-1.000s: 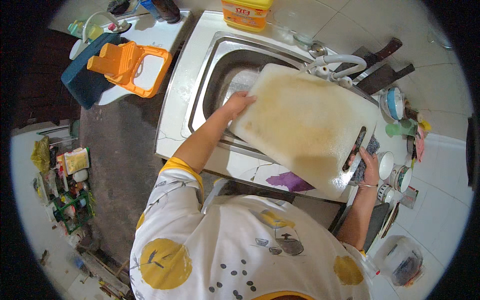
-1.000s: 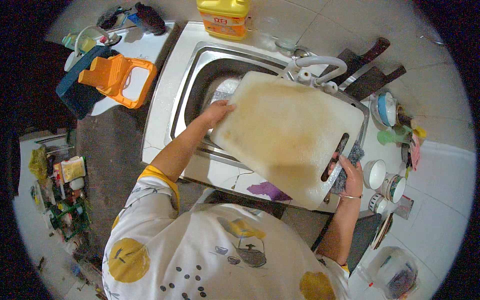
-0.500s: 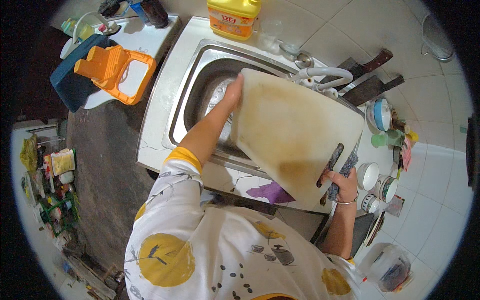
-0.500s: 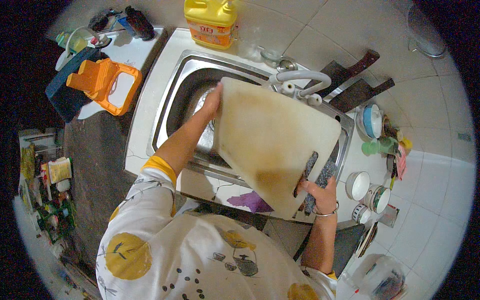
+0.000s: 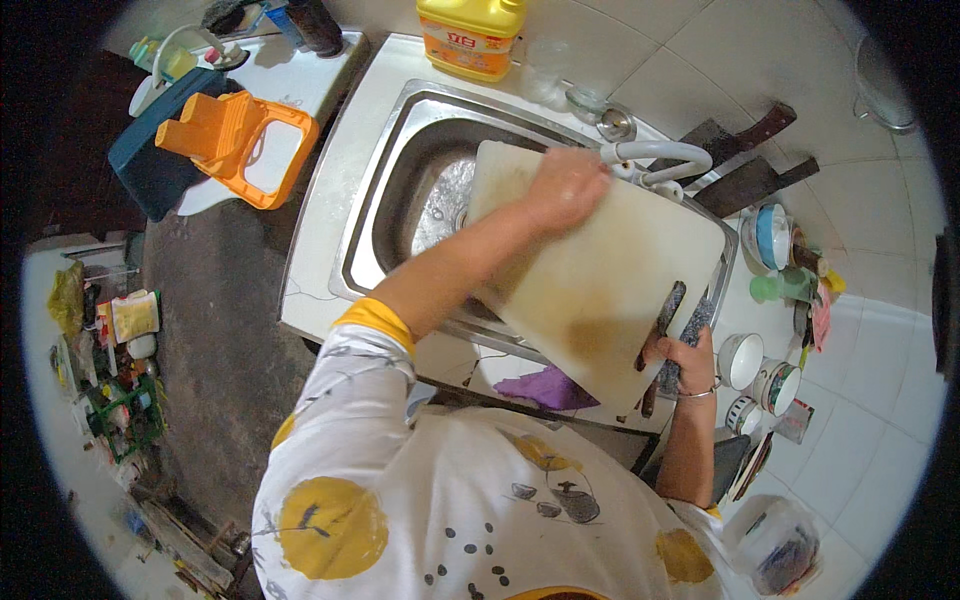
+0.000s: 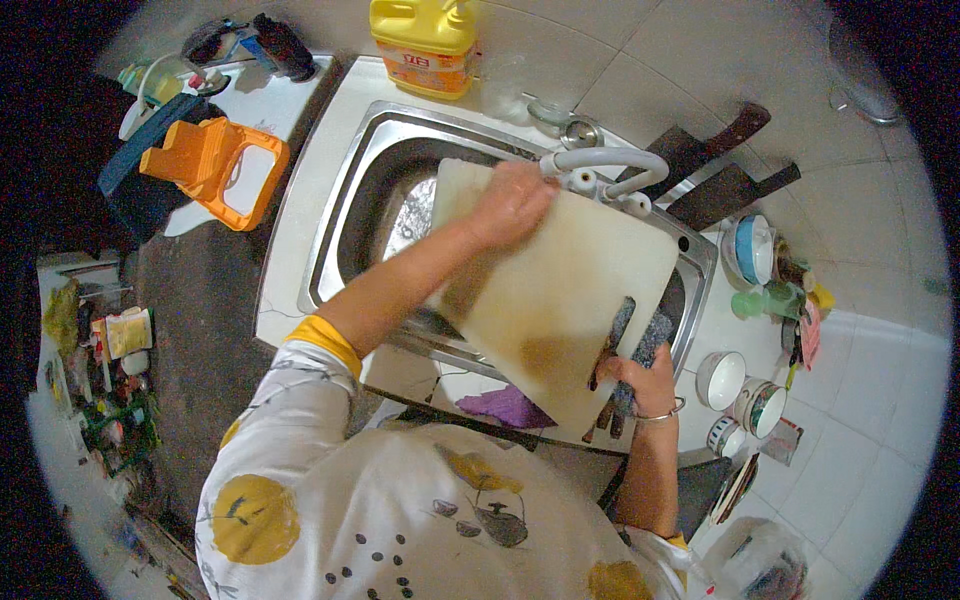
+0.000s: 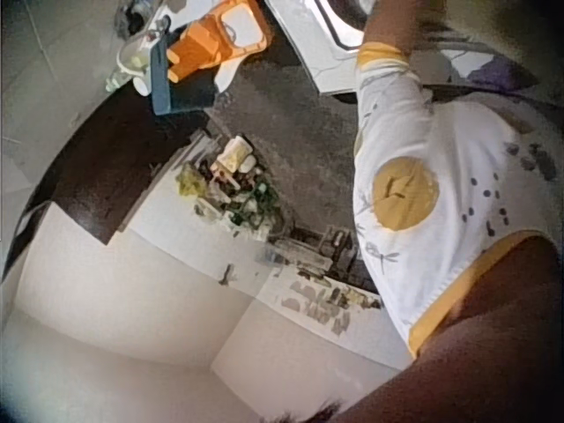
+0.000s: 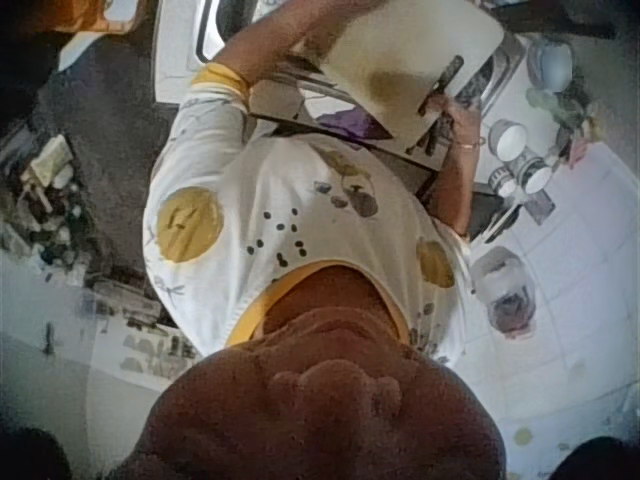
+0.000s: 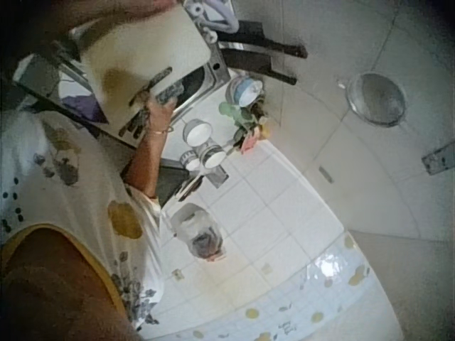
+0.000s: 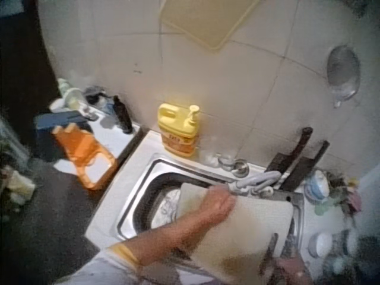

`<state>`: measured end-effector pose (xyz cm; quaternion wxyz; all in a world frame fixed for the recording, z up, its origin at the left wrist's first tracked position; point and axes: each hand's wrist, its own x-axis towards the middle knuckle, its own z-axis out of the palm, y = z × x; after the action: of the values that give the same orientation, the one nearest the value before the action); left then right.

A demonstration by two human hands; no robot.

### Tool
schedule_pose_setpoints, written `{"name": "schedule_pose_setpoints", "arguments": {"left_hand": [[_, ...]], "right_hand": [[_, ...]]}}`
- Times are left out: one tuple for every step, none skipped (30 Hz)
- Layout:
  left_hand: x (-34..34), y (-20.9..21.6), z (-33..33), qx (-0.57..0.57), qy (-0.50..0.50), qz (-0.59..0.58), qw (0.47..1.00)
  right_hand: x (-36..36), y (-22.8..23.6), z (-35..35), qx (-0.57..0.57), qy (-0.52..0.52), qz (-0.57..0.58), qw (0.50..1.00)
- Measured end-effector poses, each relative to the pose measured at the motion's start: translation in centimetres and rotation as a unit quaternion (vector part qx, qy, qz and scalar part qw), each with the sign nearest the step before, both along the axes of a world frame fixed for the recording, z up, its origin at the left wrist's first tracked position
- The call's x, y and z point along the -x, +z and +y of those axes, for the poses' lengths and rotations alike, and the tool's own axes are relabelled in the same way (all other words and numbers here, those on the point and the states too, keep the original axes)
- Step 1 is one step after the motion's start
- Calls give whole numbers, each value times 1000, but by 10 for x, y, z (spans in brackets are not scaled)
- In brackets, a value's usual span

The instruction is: The person scrubs a white plastic cutting board with a steel wool pad and water in a kitchen sink. They rinse the board thoroughly, then wipe the sink area with a purple cloth. Finally, they rinse the cloth under the tap.

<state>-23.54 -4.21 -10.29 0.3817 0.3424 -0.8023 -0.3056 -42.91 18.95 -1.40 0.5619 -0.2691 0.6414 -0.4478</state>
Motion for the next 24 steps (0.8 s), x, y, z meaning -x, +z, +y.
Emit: {"name": "schedule_pose_setpoints", "arguments": {"left_hand": [[3, 5, 6, 20, -2, 26, 999], [5, 8, 10, 41, -4, 52, 998], [6, 9, 12, 61, -6, 77, 995], [-3, -7, 3, 86, -30, 3, 996], [-13, -33, -6, 81, 25, -13, 996], [-23, -60, -15, 79, 80, -29, 993], [-40, -79, -19, 42, 132, -23, 990], [-57, -100, -22, 5, 184, -15, 983], [-70, -134, -19, -75, 218, 46, 972], [-80, -159, -16, -156, 245, 104, 951], [-92, -161, -12, -349, 211, 160, 899], [-105, -160, -2, -526, 175, 209, 806], [-111, -157, 7, -680, 128, 249, 677], [-104, -119, 13, -677, 121, 264, 676], [-109, -111, 11, -660, 125, 262, 693], [-116, -107, 5, -642, 129, 260, 710], [-124, -106, -2, -623, 132, 258, 726], [-134, -122, -17, -618, 117, 275, 727], [-137, -97, -28, -599, 131, 225, 757], [-141, -79, -37, -600, 127, 211, 761], [-147, -67, -48, -599, 126, 199, 766], [-152, -60, -61, -577, 126, 175, 788], [-156, -54, -68, -596, 139, 158, 775], [-162, -47, -70, -588, 126, 159, 783]], "right_hand": [[3, -4, -3, -3, 1, 11, 1000], [0, -11, 2, 58, -13, 7, 998], [1, -11, -1, 49, 2, -5, 999], [1, -9, -1, 35, 14, -17, 999], [0, -7, 0, 21, 26, -29, 999], [-2, -5, -3, 14, 28, -29, 999], [-3, -2, -7, 9, 30, -28, 999], [-4, 0, -9, 4, 31, -26, 999], [3, -6, -7, 7, 35, -4, 999], [15, -19, 0, 7, 34, 18, 999], [20, -29, 8, 8, 29, 36, 999], [13, -18, 10, -9, -5, -12, 1000], [18, -26, 16, -11, -26, -29, 999], [29, -40, 23, -13, -51, -46, 998], [29, -42, 25, -17, -70, -64, 995], [23, -36, 22, -7, -46, -85, 995], [23, -44, 22, 20, -8, -3, 1000], [25, -59, 22, 51, 32, 78, 995], [20, -66, 16, 48, 2, 77, 996], [16, -73, 11, 45, -26, 77, 996], [11, -77, 3, 42, -51, 76, 995], [16, -95, -7, 6, -78, 116, 990], [19, -109, -13, -32, -105, 155, 982], [11, -103, -21, -24, -131, 92, 987]]}}
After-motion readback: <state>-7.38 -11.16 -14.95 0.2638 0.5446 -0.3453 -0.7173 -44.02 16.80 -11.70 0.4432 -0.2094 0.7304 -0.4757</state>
